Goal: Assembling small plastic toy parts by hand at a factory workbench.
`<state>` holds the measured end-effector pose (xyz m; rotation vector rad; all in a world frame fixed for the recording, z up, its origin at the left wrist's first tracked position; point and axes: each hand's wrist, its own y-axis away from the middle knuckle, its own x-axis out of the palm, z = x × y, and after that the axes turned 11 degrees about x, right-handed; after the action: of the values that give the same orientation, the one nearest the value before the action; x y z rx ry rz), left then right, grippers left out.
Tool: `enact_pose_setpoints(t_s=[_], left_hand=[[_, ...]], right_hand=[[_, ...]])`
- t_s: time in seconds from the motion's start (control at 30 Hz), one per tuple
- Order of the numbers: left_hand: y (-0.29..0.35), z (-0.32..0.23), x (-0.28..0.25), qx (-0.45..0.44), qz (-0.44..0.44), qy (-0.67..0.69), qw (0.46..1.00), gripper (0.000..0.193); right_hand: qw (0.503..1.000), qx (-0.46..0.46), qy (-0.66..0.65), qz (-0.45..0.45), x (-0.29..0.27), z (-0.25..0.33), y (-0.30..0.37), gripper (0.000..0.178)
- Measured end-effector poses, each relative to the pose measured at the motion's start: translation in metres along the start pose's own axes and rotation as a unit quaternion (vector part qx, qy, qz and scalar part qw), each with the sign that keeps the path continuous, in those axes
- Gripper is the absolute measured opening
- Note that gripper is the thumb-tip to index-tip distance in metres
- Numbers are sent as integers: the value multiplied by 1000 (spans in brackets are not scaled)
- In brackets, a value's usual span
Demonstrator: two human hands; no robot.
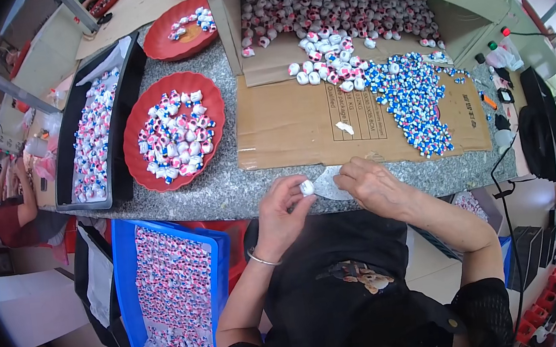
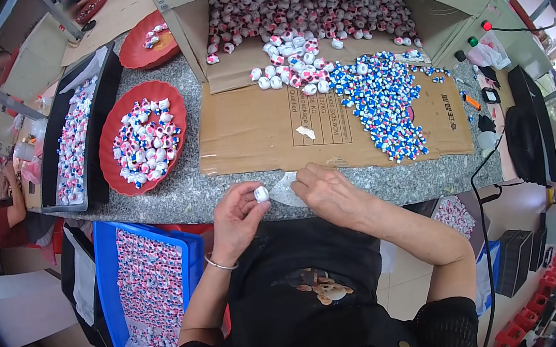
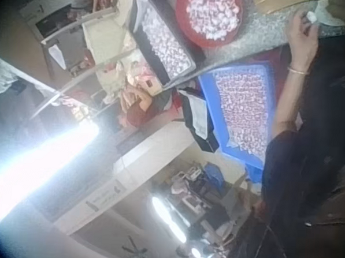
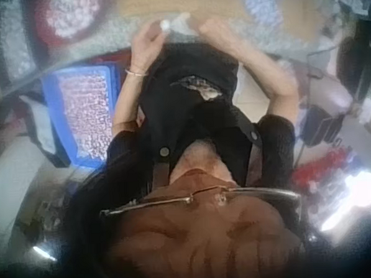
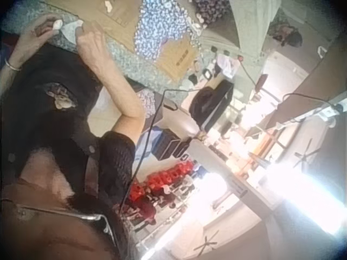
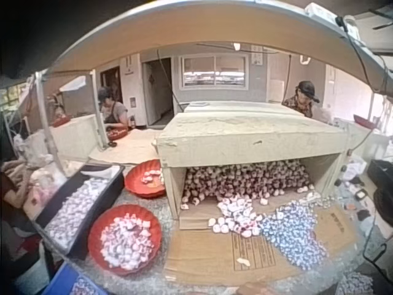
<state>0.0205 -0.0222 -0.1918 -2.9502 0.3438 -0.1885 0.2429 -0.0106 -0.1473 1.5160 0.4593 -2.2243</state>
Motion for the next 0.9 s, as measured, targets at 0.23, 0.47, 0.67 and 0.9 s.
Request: enact_pose_setpoints(t_s=[0.23,0.47,0.67,0.9], left_hand=[[0,10,25,150,0,-156,976,32],[-1,11,31,88,61,22,994,33],[-14,-10,16,-59,192,116,973,25],[-24,-22,14,-78,167,77,980,23]], right_hand=[[880,279,-385,-19,-7,6,8,16],[813,260,-521,-12,-2,8,17,15],[917,123,-369,-89,-13,19,21,13],[904,140,-383,-130,-1,23,16,15]])
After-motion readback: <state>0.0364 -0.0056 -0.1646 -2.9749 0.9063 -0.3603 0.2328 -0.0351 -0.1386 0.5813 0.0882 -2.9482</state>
